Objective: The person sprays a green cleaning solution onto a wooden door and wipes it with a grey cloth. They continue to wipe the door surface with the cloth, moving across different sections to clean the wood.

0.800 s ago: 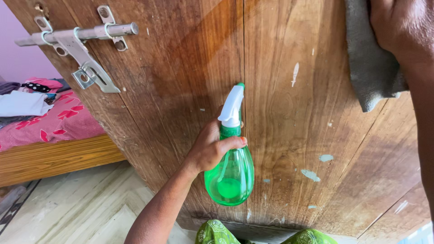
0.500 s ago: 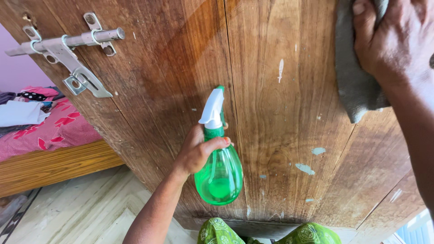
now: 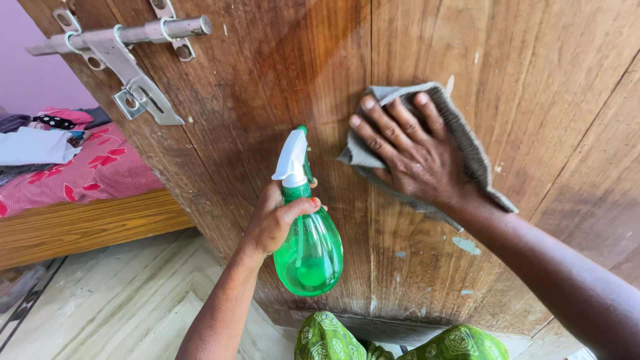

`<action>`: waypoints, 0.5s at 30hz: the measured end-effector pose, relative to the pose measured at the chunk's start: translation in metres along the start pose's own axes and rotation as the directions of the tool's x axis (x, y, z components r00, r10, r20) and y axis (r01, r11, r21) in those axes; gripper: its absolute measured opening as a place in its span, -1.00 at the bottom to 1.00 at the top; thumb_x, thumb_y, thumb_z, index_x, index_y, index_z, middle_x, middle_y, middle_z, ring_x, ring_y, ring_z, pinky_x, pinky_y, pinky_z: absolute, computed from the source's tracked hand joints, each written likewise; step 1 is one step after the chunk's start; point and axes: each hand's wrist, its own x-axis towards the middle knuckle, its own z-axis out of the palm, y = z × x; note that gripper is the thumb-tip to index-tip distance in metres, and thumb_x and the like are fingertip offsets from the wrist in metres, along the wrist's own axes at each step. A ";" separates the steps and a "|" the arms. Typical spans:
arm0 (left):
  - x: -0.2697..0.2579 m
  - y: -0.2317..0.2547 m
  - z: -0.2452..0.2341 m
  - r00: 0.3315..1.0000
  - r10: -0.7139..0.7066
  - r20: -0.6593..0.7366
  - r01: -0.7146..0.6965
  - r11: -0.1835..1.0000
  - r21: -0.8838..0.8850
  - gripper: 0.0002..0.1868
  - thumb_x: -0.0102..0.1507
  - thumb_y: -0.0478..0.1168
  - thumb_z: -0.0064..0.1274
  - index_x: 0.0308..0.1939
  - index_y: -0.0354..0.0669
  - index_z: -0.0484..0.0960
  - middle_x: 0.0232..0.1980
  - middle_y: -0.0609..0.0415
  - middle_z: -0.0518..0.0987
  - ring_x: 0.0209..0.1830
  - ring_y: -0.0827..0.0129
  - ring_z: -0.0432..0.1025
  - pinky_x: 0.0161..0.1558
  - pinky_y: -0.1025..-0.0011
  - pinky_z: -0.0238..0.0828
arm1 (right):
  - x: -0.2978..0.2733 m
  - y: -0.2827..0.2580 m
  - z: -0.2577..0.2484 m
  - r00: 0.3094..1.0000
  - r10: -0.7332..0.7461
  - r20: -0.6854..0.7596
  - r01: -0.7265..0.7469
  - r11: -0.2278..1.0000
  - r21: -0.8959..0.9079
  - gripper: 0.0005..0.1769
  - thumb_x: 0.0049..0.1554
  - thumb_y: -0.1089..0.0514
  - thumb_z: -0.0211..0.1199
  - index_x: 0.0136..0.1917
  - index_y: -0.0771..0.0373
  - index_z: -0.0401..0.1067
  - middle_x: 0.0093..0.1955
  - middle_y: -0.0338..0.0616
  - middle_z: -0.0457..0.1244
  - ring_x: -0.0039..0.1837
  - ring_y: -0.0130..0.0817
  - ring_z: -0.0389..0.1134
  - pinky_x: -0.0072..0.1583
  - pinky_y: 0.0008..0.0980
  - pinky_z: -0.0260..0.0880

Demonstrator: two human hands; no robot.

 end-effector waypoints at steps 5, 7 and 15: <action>-0.011 -0.006 -0.028 0.997 -0.047 -0.057 0.047 0.999 0.003 -0.49 0.09 -0.31 0.16 0.10 -0.35 0.42 -0.02 -0.02 0.52 -0.21 0.30 0.59 -0.16 0.27 0.58 | 0.016 -0.053 0.011 0.998 -0.035 0.048 0.027 0.985 0.171 -0.10 0.16 -0.34 0.20 0.66 -0.01 0.12 0.69 -0.17 -0.01 0.61 -0.17 0.04 0.59 0.06 -0.28; -0.015 -0.007 -0.039 0.995 -0.063 -0.083 0.062 0.998 -0.007 -0.48 0.08 -0.31 0.14 0.10 -0.34 0.41 -0.03 -0.01 0.52 -0.23 0.28 0.60 -0.18 0.26 0.58 | 0.020 -0.071 0.019 0.994 -0.085 0.064 0.068 0.971 0.227 -0.10 0.15 -0.30 0.18 0.65 -0.01 0.09 0.68 -0.20 -0.01 0.60 -0.19 0.03 0.59 0.04 -0.29; -0.029 -0.013 -0.074 0.986 -0.070 -0.151 0.059 0.996 -0.073 -0.49 0.07 -0.34 0.12 0.11 -0.27 0.42 -0.16 0.01 0.54 -0.28 0.23 0.61 -0.22 0.23 0.58 | 0.018 -0.159 0.088 0.949 -0.313 0.028 0.252 0.811 0.529 -0.22 0.20 0.05 0.04 0.65 0.13 0.02 0.70 -0.29 -0.08 0.70 -0.30 -0.15 0.66 -0.03 -0.37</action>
